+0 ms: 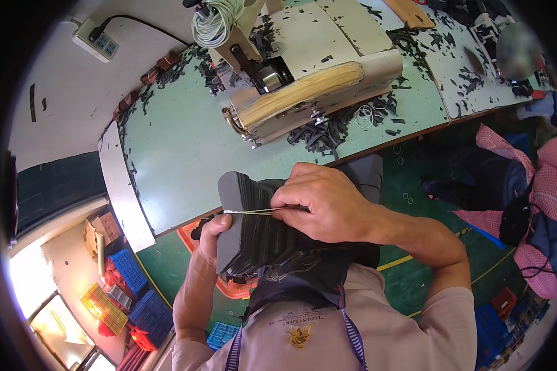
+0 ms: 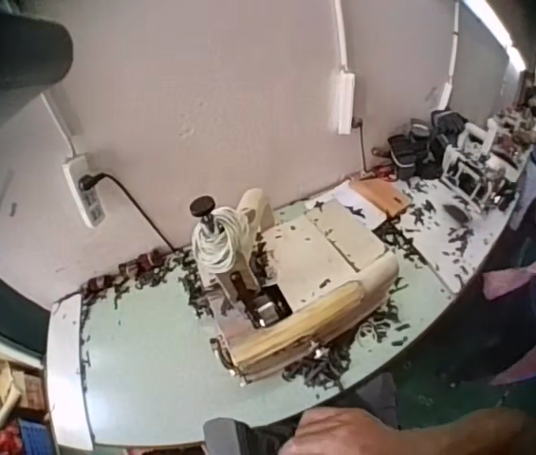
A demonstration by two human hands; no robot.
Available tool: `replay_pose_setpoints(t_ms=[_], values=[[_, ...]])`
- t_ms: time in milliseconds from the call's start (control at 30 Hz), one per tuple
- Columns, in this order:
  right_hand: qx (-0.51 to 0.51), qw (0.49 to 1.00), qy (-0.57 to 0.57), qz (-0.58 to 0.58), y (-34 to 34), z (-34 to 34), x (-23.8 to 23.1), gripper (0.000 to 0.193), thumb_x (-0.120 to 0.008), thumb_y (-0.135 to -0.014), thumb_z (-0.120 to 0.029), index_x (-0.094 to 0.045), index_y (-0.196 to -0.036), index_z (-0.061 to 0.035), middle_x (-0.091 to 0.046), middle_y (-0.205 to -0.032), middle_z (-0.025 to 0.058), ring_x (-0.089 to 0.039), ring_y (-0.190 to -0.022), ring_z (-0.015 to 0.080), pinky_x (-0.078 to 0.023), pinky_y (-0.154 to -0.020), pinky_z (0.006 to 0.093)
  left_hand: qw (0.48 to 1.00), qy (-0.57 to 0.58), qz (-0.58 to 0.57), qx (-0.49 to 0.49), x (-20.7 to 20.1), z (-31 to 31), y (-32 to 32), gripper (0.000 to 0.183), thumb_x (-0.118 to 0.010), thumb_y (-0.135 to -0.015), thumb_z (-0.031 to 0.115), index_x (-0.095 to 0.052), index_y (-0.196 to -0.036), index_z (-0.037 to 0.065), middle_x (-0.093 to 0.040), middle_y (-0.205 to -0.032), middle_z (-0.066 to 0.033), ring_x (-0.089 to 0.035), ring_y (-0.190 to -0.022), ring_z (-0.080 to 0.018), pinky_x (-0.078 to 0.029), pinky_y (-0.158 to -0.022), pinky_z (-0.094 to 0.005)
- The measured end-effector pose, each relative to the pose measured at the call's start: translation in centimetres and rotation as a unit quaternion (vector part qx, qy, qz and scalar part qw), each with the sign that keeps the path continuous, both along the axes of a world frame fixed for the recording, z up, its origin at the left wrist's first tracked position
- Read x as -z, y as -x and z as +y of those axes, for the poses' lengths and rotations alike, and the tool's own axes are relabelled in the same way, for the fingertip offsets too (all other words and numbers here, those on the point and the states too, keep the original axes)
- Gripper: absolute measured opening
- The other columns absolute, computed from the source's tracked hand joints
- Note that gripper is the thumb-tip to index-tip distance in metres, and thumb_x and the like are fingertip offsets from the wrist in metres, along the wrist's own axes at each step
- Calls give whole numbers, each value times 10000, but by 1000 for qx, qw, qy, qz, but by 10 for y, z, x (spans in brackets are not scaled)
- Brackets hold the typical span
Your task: The person is skiving or thinning the edges of black leather shoe components using a specialized industrial machine, then stacking and bundling them.
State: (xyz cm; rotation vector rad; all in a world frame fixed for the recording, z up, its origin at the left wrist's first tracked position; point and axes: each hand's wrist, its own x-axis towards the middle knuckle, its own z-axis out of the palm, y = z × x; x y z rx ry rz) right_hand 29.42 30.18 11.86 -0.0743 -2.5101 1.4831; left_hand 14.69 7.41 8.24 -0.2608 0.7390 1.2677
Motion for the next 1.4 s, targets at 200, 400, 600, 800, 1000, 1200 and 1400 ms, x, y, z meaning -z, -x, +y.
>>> replay_pose_setpoints(t_ms=[200,400,600,800,1000,1200,1400], values=[[-31,978,198,-54,-6,10,14,77,-690,-844,-149,-687,-832,-73,-631,-827,50,-598,-911,215,-441,-887,367,995,48,85,-1,-5,2,0,689,-766,-777,343,-551,-1318,-26,-670,-1207,-146,-680,-1045,-262,-554,-912,-397],[-208,690,670,-180,-21,-3,15,305,-513,-960,-211,-533,-707,-42,-476,-656,3,-476,-643,180,-421,-734,356,989,10,112,97,-1,-20,14,749,-872,-598,226,-606,-1240,-53,-667,-1208,-102,-640,-1068,-216,-505,-904,-330],[-246,943,204,-96,-25,7,0,174,-563,-925,-143,-618,-805,-31,-516,-657,-10,-487,-594,88,-388,-572,270,833,-17,203,514,-49,45,32,934,-904,-639,278,-478,-1408,-37,-600,-1325,-172,-544,-1260,-249,-397,-1081,-328],[-241,967,29,-75,-10,33,18,149,-573,-842,-132,-614,-764,-13,-638,-686,85,-640,-650,265,-471,-596,449,604,-239,524,551,-74,88,4,788,-793,-752,247,-443,-1409,-11,-598,-1259,-169,-577,-1140,-256,-451,-976,-376],[96,975,-68,187,-13,25,39,257,-626,-926,-156,-654,-1127,1,-720,-922,126,-686,-995,356,-541,-869,406,894,16,201,400,33,28,-4,769,-797,-714,264,-501,-1360,-31,-623,-1238,-157,-604,-1140,-283,-478,-1001,-398],[336,889,288,-120,-35,56,133,221,-617,-978,-210,-721,-896,-33,-698,-940,57,-633,-840,121,-501,-766,303,967,-153,-20,-203,97,17,-34,635,-758,-769,333,-585,-1277,-8,-674,-1207,-152,-654,-1076,-309,-533,-958,-452],[386,894,-193,-120,-39,126,200,98,-622,-814,-85,-587,-794,3,-598,-856,204,-588,-865,391,-482,-760,490,968,-120,-21,-221,98,-13,-27,681,-759,-758,323,-560,-1310,-24,-671,-1208,-154,-647,-1110,-311,-514,-995,-434]])
